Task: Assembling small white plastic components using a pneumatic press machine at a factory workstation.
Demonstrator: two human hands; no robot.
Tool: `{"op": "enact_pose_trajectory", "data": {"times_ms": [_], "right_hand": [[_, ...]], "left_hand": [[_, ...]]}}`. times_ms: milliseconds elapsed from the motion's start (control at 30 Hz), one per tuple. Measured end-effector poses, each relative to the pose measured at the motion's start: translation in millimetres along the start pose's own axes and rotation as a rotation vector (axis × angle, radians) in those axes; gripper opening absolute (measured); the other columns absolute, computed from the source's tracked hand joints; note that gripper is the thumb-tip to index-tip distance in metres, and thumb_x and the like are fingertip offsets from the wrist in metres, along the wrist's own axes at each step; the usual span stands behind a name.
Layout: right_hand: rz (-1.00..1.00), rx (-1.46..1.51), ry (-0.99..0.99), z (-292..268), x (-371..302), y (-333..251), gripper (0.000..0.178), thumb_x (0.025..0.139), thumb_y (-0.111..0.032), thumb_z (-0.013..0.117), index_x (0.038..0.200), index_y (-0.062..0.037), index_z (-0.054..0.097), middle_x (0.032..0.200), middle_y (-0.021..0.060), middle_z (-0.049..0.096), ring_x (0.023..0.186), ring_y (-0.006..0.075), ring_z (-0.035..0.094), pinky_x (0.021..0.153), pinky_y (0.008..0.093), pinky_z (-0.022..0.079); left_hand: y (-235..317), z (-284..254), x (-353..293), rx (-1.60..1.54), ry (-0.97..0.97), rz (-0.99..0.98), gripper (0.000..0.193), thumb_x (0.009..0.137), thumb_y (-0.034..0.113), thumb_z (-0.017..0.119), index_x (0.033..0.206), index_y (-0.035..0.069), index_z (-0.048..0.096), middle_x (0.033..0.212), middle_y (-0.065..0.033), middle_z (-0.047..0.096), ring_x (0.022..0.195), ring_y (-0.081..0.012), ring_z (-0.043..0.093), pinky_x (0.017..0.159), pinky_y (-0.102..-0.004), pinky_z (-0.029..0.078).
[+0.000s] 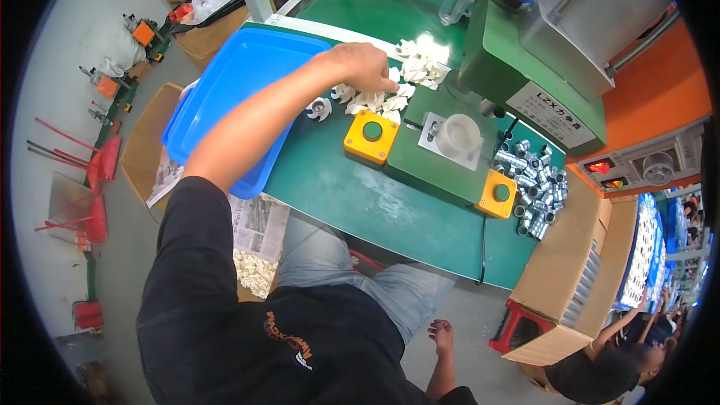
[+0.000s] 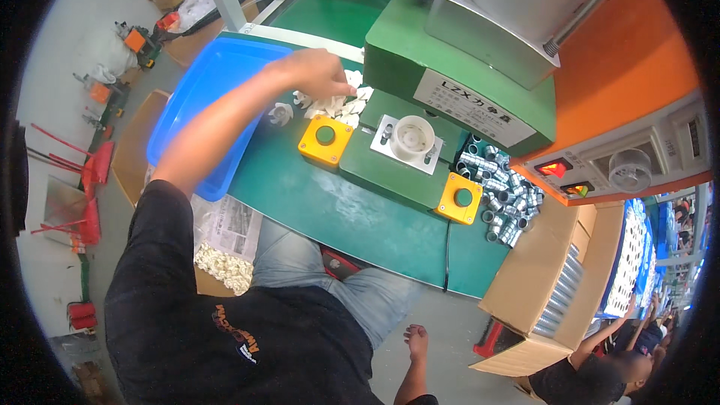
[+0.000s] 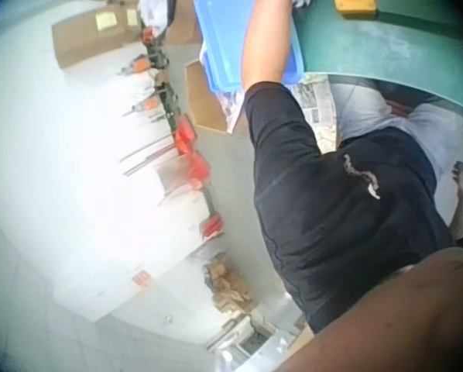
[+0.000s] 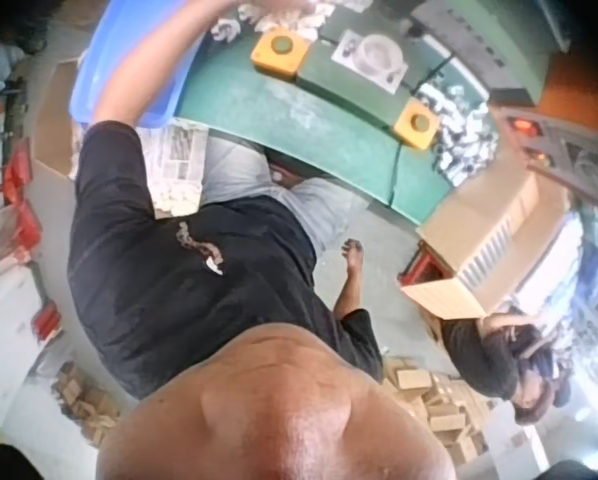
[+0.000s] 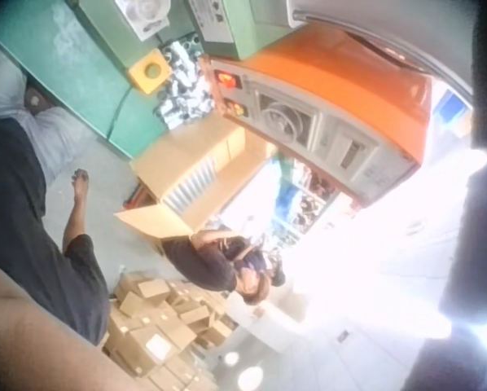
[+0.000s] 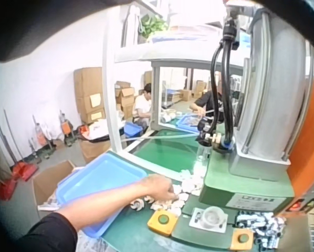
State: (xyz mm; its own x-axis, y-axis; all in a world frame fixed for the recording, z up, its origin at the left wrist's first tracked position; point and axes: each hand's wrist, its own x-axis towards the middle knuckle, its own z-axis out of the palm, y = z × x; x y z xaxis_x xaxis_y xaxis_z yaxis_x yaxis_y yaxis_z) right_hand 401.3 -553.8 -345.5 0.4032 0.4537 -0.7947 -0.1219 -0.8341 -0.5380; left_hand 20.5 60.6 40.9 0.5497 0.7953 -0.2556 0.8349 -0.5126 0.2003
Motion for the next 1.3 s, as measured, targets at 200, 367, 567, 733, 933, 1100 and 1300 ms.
{"op": "enact_pose_trajectory", "data": {"times_ms": [200,367,567,733,933,1100,1300], "right_hand": [[0.010,-0.088,-0.084,10.3,1.2,-11.7,0.025,0.102,-0.028,0.057,0.116,-0.0082,0.062,0.104,0.0081,0.071,0.086,0.0223,0.071,0.074,0.0395,0.057],[0.026,-0.050,-0.004,1.5,-18.3,5.1,0.028,0.101,-0.026,0.057,0.120,-0.0060,0.060,0.107,0.0109,0.070,0.092,0.0247,0.069,0.077,0.0407,0.056],[-0.048,-0.017,0.081,5.1,-57.0,12.7,0.021,0.103,-0.021,0.055,0.117,-0.0069,0.061,0.106,0.0083,0.069,0.090,0.0219,0.069,0.074,0.0362,0.054],[-0.328,-0.211,0.065,9.3,-61.4,-60.3,0.011,0.100,-0.015,0.062,0.103,-0.0048,0.064,0.087,0.0016,0.064,0.079,0.0095,0.056,0.070,0.0263,0.047],[-0.643,-0.526,0.046,22.0,-118.7,-196.9,0.028,0.098,-0.021,0.067,0.115,0.0015,0.067,0.106,0.0145,0.070,0.088,0.0226,0.068,0.074,0.0339,0.055],[-0.628,-0.511,-0.160,28.5,-169.7,-266.8,0.027,0.101,-0.020,0.065,0.119,-0.0003,0.067,0.106,0.0103,0.072,0.093,0.0165,0.066,0.080,0.0314,0.053],[-0.818,-0.246,-0.492,6.5,-198.0,-331.0,0.029,0.101,-0.009,0.060,0.127,0.0030,0.063,0.123,0.0124,0.067,0.112,0.0197,0.064,0.098,0.0361,0.051]], "left_hand": [[11.2,3.6,72.0,-0.085,0.443,0.033,0.044,0.091,0.051,0.064,0.115,0.017,0.079,0.109,-0.0143,0.076,0.108,-0.0350,0.070,0.094,-0.0484,0.056],[23.7,29.1,111.2,-0.110,0.229,-0.045,0.040,0.093,0.052,0.063,0.116,0.024,0.080,0.126,-0.0081,0.073,0.132,-0.0329,0.056,0.111,-0.0494,0.043],[30.9,27.4,88.4,-0.023,0.227,-0.105,0.037,0.089,0.048,0.067,0.110,0.021,0.081,0.119,-0.0133,0.075,0.119,-0.0319,0.067,0.101,-0.0459,0.052],[13.9,29.4,59.3,-0.035,0.244,-0.058,0.037,0.089,0.046,0.067,0.107,0.018,0.082,0.108,-0.0157,0.077,0.105,-0.0342,0.072,0.092,-0.0457,0.057],[5.4,25.1,27.1,-0.052,0.200,0.072,0.040,0.098,0.047,0.059,0.123,0.022,0.077,0.108,-0.0165,0.076,0.106,-0.0361,0.070,0.095,-0.0475,0.055],[-9.1,26.5,10.8,-0.029,0.259,0.067,0.062,0.098,0.053,0.058,0.147,0.015,0.058,0.118,-0.0210,0.073,0.115,-0.0383,0.067,0.102,-0.0474,0.052],[-18.4,22.8,-6.9,0.042,0.230,0.031,0.050,0.096,0.048,0.061,0.133,0.014,0.070,0.113,-0.0195,0.075,0.109,-0.0379,0.070,0.097,-0.0481,0.054]]}}
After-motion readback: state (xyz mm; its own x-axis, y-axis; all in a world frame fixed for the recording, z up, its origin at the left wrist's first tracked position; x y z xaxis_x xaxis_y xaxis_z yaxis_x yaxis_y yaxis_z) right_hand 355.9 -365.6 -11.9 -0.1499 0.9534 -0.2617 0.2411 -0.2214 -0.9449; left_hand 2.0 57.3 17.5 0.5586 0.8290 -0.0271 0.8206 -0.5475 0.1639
